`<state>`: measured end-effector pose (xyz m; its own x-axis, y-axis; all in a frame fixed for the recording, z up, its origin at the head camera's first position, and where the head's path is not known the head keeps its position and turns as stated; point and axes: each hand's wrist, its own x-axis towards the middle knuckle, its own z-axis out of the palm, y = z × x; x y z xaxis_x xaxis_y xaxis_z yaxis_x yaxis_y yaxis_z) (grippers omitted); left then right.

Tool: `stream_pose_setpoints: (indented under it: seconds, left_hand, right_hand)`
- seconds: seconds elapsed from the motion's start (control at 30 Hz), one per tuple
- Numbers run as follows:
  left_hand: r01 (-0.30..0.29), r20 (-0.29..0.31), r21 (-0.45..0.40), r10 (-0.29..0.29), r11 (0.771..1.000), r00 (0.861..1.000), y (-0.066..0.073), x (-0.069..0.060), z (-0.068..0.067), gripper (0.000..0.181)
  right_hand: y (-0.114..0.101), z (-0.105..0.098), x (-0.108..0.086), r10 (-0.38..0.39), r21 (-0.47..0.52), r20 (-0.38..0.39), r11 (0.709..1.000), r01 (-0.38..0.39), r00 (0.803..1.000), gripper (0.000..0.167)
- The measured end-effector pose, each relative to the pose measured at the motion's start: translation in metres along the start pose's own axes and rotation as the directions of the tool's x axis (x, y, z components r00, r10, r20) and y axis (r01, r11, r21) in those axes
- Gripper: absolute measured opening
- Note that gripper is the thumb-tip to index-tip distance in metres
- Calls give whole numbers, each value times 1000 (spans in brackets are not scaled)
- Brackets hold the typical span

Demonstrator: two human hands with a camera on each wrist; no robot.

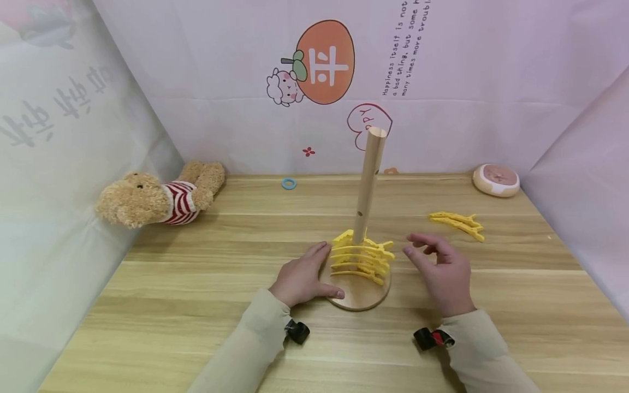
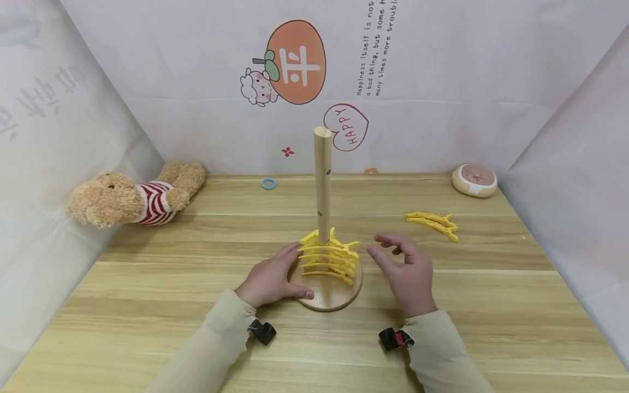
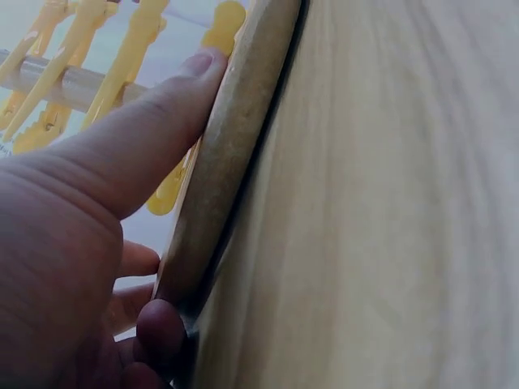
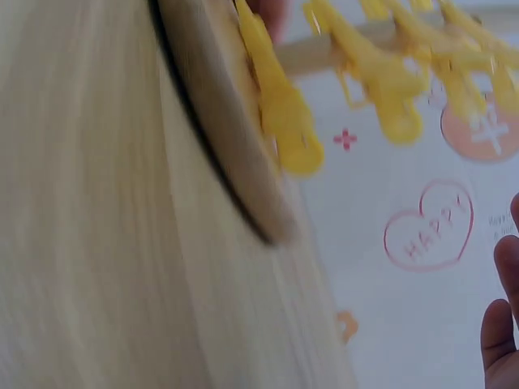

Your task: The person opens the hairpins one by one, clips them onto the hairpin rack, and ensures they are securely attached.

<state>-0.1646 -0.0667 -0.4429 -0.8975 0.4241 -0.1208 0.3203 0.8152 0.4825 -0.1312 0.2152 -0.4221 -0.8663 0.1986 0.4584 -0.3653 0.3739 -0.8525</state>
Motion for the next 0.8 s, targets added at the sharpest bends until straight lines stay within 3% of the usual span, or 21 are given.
stream_pose_setpoints:
  seconds: [0.2, 0.43, 0.67, 0.8]
  left_hand:
    - [42, -17, -32, -42, 999, 999, 3, 2, -1, 117]
    - [50, -15, -35, -50, 998, 999, 4, 2, -3, 117]
    - [39, -13, -22, -39, 999, 999, 5, 3, -3, 116]
    - [40, -13, -17, -41, 999, 999, 4, 4, -3, 116]
  right_hand:
    - [22, -13, 10, 71, -78, -70, 994, -77, 995, 24]
    - [49, -35, 24, 185, -121, -135, 972, -202, 973, 29]
    - [75, -65, 43, 156, -188, -228, 961, -200, 961, 31]
    - [86, -79, 51, 180, -238, -202, 944, -227, 963, 38]
